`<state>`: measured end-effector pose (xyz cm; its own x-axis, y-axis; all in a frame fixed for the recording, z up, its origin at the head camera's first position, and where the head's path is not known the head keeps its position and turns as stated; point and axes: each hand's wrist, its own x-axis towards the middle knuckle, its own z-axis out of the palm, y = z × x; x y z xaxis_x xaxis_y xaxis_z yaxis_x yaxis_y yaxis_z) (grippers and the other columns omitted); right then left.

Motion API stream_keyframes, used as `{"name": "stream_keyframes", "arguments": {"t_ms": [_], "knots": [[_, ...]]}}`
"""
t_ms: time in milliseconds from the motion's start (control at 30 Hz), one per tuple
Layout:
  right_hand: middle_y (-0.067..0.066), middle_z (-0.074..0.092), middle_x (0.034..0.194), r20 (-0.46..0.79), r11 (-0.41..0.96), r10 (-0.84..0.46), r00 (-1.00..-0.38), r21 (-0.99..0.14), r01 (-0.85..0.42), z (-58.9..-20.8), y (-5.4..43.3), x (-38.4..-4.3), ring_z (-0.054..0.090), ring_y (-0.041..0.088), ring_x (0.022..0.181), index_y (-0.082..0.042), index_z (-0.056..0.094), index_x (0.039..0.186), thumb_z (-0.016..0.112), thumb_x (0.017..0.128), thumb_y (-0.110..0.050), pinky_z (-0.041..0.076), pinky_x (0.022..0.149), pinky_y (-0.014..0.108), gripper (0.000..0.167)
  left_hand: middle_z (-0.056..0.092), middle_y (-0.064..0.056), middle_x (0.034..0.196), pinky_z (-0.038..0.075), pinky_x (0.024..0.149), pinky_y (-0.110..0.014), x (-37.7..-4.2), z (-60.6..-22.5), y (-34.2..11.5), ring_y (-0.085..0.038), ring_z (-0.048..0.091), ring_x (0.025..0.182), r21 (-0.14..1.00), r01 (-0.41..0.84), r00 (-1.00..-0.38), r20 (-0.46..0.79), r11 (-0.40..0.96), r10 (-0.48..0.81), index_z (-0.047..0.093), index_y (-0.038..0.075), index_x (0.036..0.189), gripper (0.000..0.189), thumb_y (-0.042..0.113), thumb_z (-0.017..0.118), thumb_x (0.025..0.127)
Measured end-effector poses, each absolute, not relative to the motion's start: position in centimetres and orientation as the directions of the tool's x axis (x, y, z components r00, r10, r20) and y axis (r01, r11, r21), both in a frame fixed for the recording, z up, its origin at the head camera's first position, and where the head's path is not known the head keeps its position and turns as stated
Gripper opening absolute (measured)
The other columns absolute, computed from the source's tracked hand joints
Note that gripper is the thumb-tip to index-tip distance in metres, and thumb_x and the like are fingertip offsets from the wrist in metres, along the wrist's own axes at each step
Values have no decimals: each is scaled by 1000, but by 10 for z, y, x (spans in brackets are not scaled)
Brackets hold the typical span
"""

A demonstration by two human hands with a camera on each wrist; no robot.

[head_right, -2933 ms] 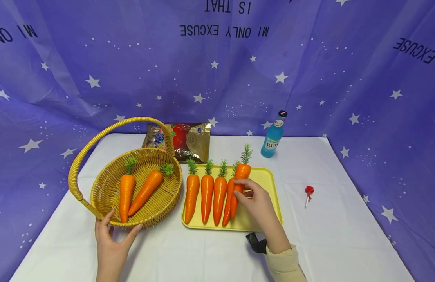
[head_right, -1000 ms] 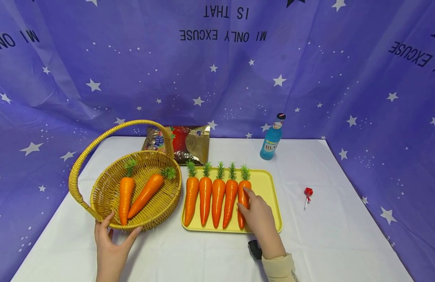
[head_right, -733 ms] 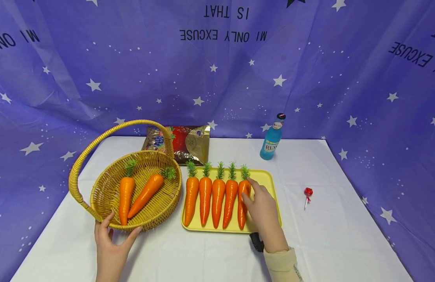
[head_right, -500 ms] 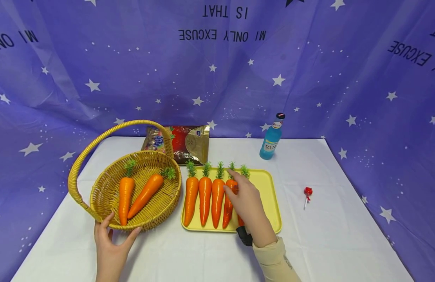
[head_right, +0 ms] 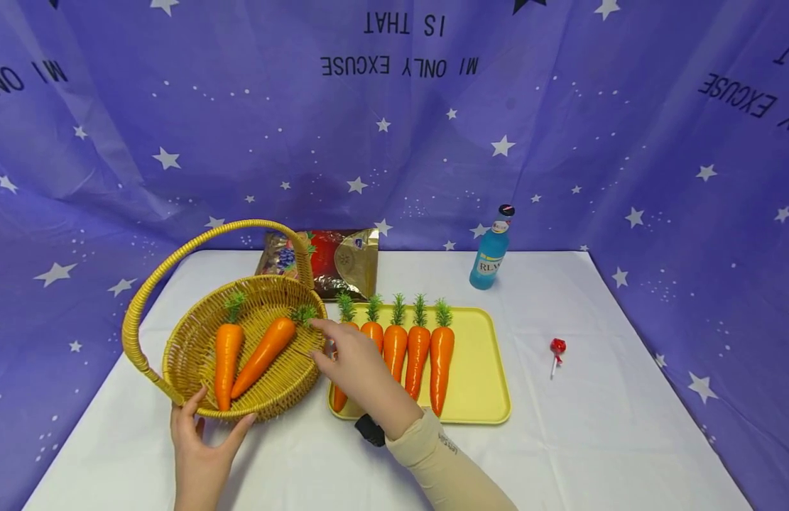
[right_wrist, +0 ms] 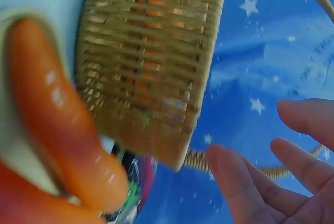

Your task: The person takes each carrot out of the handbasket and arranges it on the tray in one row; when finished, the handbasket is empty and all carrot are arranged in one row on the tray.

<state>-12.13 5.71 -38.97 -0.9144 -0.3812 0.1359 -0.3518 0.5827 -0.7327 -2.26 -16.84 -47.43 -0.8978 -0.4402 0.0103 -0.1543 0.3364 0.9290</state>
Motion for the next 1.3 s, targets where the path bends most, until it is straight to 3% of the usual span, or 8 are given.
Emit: {"name": "stream_keyframes", "arguments": {"t_ms": [100,267,500,667,833,1033,1300], "knots": [[-2,62,116,152,609,-422,-894,-683,-404,-388,42,-127,61,12,85,-24,53,139,68,91,-25,53,69,22,50,-17,-11,158,13,114,-59,-22,-475,-169,-37,-4,144,929,-145,-897,22,340,-441,25,11,148,92,29,82,78],[-3,57,133,128,656,-478,-869,-606,-450,-388,21,-136,58,10,81,-23,50,141,67,92,-29,50,66,20,53,-15,-14,158,11,113,-60,-22,-477,-168,-37,-5,144,929,-105,-896,67,354,-440,27,10,148,91,25,83,78],[-4,54,137,79,737,-494,-866,-490,-465,-398,0,-147,58,20,115,-24,48,143,67,92,-32,53,88,34,55,-10,-15,159,12,113,-60,-22,-479,-168,-35,-4,144,922,-71,-888,115,381,-445,31,9,145,88,22,84,76],[1,60,130,51,765,-492,-869,-451,-459,-401,-11,-154,61,19,109,-23,49,142,67,92,-32,54,85,32,54,-9,-15,159,13,113,-61,-22,-479,-168,-34,-3,144,919,-55,-885,135,389,-445,31,10,145,88,19,84,76],[3,65,120,-26,807,-486,-874,-397,-437,-404,-20,-159,65,16,91,-24,47,142,67,91,-34,54,68,25,56,-7,-15,159,12,113,-60,-22,-480,-168,-33,-2,144,919,-45,-882,147,391,-448,32,9,145,88,17,85,75],[3,68,111,-61,830,-483,-874,-350,-434,-407,-29,-165,64,15,87,-20,49,141,66,92,-38,53,67,25,55,-6,-15,159,12,114,-59,-22,-480,-169,-33,-2,144,919,-28,-880,164,393,-446,33,8,144,87,15,85,75],[2,69,104,-113,856,-460,-881,-318,-406,-413,-40,-173,58,13,70,-21,50,140,62,93,-39,46,55,23,52,-5,-15,159,12,114,-59,-22,-481,-169,-32,-2,145,917,-38,-880,157,396,-448,33,8,144,88,16,85,74]]}}
